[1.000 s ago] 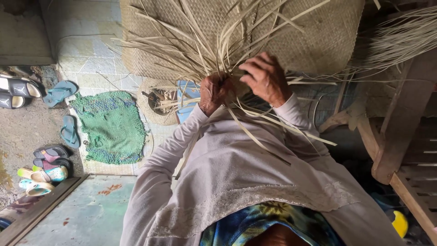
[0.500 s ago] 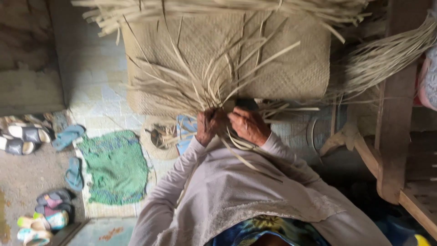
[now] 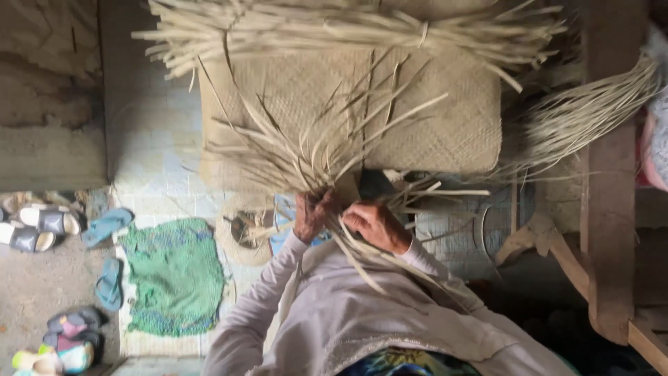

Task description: Weaving natural fiber strips into a large mat.

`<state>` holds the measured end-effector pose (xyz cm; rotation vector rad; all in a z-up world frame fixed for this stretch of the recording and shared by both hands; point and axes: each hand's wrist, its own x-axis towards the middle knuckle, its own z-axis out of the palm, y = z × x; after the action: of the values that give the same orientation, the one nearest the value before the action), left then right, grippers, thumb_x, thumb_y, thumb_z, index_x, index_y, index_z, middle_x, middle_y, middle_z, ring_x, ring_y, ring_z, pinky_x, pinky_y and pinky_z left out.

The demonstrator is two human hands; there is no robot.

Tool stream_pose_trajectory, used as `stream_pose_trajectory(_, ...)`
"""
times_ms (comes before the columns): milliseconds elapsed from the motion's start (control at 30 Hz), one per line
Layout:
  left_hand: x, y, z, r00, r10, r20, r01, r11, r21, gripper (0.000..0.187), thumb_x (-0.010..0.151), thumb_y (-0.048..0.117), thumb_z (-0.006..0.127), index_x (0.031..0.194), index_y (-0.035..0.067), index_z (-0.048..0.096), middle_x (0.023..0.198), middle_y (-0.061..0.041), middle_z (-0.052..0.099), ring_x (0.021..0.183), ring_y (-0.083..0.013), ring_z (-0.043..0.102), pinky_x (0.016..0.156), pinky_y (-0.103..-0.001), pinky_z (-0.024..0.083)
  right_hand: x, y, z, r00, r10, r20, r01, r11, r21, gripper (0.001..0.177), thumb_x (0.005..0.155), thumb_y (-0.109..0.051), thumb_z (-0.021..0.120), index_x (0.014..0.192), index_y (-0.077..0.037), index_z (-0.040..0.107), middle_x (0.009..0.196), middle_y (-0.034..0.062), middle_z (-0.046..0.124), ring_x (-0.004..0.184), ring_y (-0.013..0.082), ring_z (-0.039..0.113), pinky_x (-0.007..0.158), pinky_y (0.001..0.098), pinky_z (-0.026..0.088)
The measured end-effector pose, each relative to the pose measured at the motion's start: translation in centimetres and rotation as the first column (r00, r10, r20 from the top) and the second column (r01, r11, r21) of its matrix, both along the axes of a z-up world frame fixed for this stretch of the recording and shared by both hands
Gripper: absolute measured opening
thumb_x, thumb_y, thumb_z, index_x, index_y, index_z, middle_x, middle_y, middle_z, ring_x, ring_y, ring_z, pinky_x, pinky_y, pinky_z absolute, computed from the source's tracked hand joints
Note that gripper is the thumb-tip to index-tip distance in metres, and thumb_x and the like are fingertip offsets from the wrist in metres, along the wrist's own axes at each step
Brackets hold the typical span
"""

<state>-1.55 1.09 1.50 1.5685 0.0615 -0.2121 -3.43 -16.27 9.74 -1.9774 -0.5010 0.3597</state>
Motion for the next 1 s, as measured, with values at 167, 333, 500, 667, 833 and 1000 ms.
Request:
stream_pose_trajectory(167,1.3,0.8,4.2,0.994,0.053,0.094,-0.059,0.997,0.055,0.037,0.084,0.028,0.059,0.054,0.008,0.054,0.045,-0.005,0.048,0.043,-0.0136,0.046,0.046,-0.026,0.038,-2.1,-0.7,-4.3,0.939,-0.121,-0.322,0.134,0.991,0.018,0.027,0.093,-0.028,0.049,0.077,-0.008,0.06,0.062,0.0091,0.059,0.06,0.0182,0.06,0.058,0.0318,0.047)
stream_pose_trajectory(333,3.7,2.2,5.1,0.975,0.023,0.22,-0.031,0.999,0.035,0.041,0.088,0.036,0.058,0.058,0.008,0.055,0.047,-0.006,0.05,0.042,-0.0156,0.047,0.047,-0.025,0.041,-1.9,0.8,-0.5,0.891,-0.267,-0.367,0.278,0.96,-0.024,0.023,0.092,-0.034,0.051,0.085,-0.014,0.061,0.061,0.004,0.059,0.059,0.0161,0.056,0.059,0.0295,0.047)
stream_pose_trajectory(500,6.7,1.9,12.7,0.922,-0.024,0.386,0.044,0.998,-0.042,0.039,0.088,0.033,0.057,0.059,0.008,0.056,0.048,-0.007,0.05,0.044,-0.015,0.048,0.048,-0.025,0.041,-2.6,0.3,-4.2,0.769,-0.175,-0.615,0.451,0.83,0.329,0.064,0.083,-0.062,0.042,0.131,-0.019,0.042,0.109,0.0162,0.062,0.09,0.0183,0.056,0.074,0.0296,0.045)
stream_pose_trajectory(667,9.9,1.7,15.3,0.821,-0.177,0.543,0.231,0.973,-0.032,0.031,0.085,0.025,0.064,0.061,0.006,0.058,0.05,-0.006,0.05,0.047,-0.013,0.047,0.049,-0.024,0.041,3.1,1.4,-4.2,0.838,0.008,-0.545,0.467,0.504,0.726,0.053,0.082,-0.051,0.055,0.123,-0.02,0.041,0.105,0.0052,0.06,0.084,0.0147,0.055,0.077,0.0274,0.043)
stream_pose_trajectory(833,10.8,1.0,17.4,0.559,-0.381,0.737,0.257,0.924,0.283,0.057,0.09,0.051,0.035,0.082,0.001,0.062,0.077,-0.006,0.06,0.071,-0.0167,0.059,0.053,-0.027,0.047,7.6,0.6,-1.3,0.97,0.1,-0.223,0.202,0.186,0.962,0.061,0.084,-0.022,0.069,0.134,-0.016,0.035,0.123,0.0099,0.051,0.111,0.0241,0.051,0.091,0.0376,0.049)
stream_pose_trajectory(1000,10.3,-1.4,12.8,0.739,-0.11,0.665,-0.072,0.968,0.239,0.023,0.081,0.003,0.062,0.071,-0.017,0.058,0.053,-0.032,0.052,0.063,-0.0451,0.059,0.064,-0.048,0.05,8.7,-3.3,-4.7,0.848,-0.292,-0.442,0.528,0.523,0.669,0.048,0.091,-0.012,0.049,0.136,-0.015,0.032,0.119,0.0004,0.049,0.092,0.0125,0.059,0.076,0.0279,0.058)
